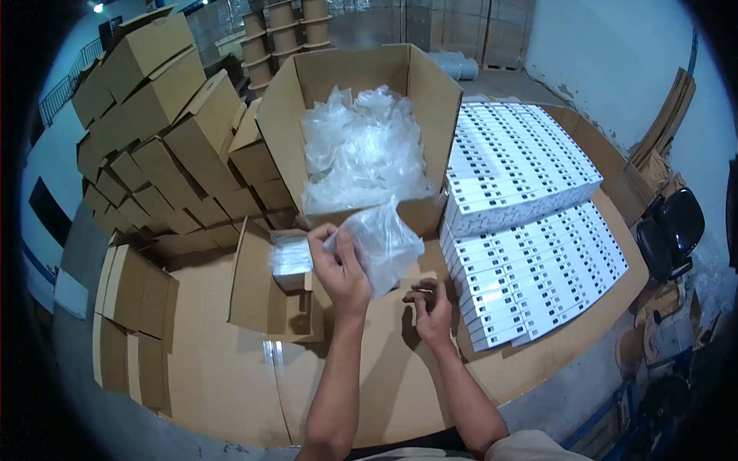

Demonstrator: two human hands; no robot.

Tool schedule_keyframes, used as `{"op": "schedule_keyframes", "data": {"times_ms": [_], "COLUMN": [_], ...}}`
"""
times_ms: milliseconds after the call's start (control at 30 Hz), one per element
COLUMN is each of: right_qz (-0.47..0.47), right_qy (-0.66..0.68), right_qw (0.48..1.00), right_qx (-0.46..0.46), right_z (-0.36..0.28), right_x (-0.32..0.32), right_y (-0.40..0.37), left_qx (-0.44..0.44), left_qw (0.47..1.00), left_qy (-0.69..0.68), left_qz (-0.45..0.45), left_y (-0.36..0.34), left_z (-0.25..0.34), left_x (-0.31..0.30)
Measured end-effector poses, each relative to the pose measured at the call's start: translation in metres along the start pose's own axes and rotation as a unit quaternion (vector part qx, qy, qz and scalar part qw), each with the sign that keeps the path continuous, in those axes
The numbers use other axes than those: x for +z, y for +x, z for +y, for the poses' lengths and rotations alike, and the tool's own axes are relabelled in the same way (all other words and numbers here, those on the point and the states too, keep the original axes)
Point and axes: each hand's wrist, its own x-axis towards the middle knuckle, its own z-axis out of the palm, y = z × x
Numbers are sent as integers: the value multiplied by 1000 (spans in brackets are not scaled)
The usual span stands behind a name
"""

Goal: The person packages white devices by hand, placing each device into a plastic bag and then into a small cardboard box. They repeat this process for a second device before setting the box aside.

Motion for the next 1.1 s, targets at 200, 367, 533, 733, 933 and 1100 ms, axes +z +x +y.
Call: {"op": "schedule_keyframes", "data": {"times_ms": [200,367,533,733,933,1100], "right_qz": [-122,-187,-233,-205,-197,-200], "right_qy": [316,11,-13,-27,-52,-59], "right_qw": [933,977,967,973,975,976], "right_qx": [123,103,106,99,85,61], "right_z": [-18,-30,-36,-41,-51,-40], "right_x": [-16,-14,-26,-19,-12,-25], "right_y": [0,-4,2,3,2,7], "left_qx": [-134,-166,-163,-215,-243,-334], "left_qw": [986,975,981,972,952,921], "left_qy": [52,108,90,35,72,61], "left_qz": [-88,-105,-62,-90,-172,-190], "left_y": [-77,-107,-102,-98,-98,-89], "left_z": [-18,-52,-68,-67,-64,-56], "left_x": [-53,-77,-82,-90,-93,-96]}}
